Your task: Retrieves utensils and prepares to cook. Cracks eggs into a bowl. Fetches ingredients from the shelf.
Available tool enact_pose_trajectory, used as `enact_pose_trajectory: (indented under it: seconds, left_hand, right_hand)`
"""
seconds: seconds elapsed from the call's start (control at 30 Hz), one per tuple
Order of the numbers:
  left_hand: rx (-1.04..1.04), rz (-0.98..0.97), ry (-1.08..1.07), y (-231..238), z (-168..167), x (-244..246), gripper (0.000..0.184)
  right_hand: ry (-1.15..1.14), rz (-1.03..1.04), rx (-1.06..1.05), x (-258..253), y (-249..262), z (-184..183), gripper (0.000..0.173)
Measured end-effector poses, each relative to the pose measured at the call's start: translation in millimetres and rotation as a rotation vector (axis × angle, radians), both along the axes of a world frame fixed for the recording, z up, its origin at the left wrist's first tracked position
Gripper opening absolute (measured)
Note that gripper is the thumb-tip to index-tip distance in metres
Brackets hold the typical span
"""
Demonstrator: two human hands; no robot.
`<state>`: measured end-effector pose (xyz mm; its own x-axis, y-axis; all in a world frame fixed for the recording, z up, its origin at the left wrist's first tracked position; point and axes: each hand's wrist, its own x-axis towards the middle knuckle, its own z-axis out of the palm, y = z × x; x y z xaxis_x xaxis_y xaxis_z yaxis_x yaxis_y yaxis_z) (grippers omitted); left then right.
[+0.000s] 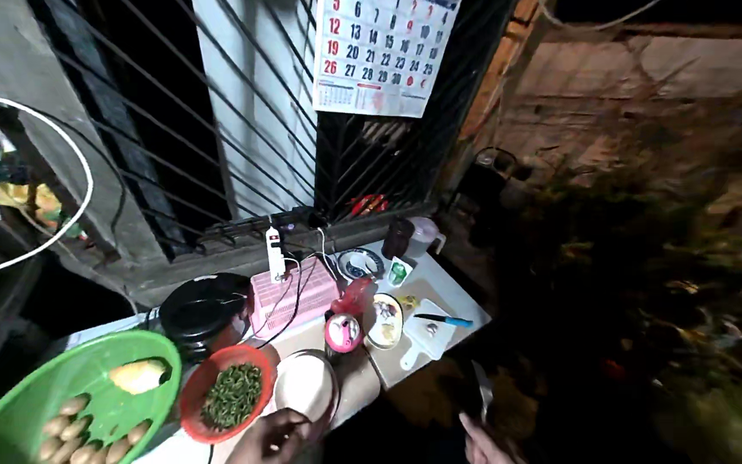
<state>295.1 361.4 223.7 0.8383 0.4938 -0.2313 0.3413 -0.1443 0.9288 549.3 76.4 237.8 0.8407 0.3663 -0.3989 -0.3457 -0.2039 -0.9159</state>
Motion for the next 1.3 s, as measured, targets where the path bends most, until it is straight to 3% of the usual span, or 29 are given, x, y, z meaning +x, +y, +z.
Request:
enact_pose_trajectory:
  seconds: [0.13, 0.3, 0.5, 0.67, 0.8, 0.93, 1.07, 1.17, 1.3]
  left_hand:
    - [0.038, 0.078, 0.210, 30.8, -38.9, -27.7, 0.040]
    - [0.001, 0.165, 0.315, 52.2, -61.8, -27.4, 0.044]
    - [-0.026, 0.271, 0.303, 76.9, -51.4, 11.2, 0.042]
    - [-0.075, 0.361, 0.222, 82.4, -47.4, 35.8, 0.035]
    - [0.097, 0.414, 0.211, 93.8, -47.2, 96.8, 0.034]
    - [0.214, 0.263, 0.161, 116.5, -44.1, 208.8, 0.027]
    - [0.256, 0.057, 0.532, 148.5, -84.1, 303.0, 0.039]
    - [0.204, 0.137, 0.657, 165.3, -110.6, 328.3, 0.046]
    - [0.198, 0.254, 0.535, 167.6, -106.2, 316.7, 0.047]
  right_hand:
    - [0.035, -0.039, 0.100, 38.4, 69.7, 0.7, 0.026]
    - [0.037, 0.014, 0.133, 70.9, 123.4, -11.2, 0.027]
    - [-0.173, 0.041, 0.002, 126.8, 152.4, -34.0, 0.025]
    - [-0.328, 0.304, -0.042, 160.0, 184.3, -42.8, 0.019]
    - [-0.539, 0.604, -0.089, 197.1, 243.7, -71.0, 0.029]
    - [-0.481, 0.942, -0.226, 234.9, 311.9, -115.8, 0.038]
    - [-0.464, 1.233, -0.413, 253.8, 361.2, -140.1, 0.032]
    - [-0.460, 1.331, -0.481, 268.0, 381.5, -154.6, 0.037]
    - [-0.391, 1.266, -0.419, 274.3, 380.5, -163.4, 0.030]
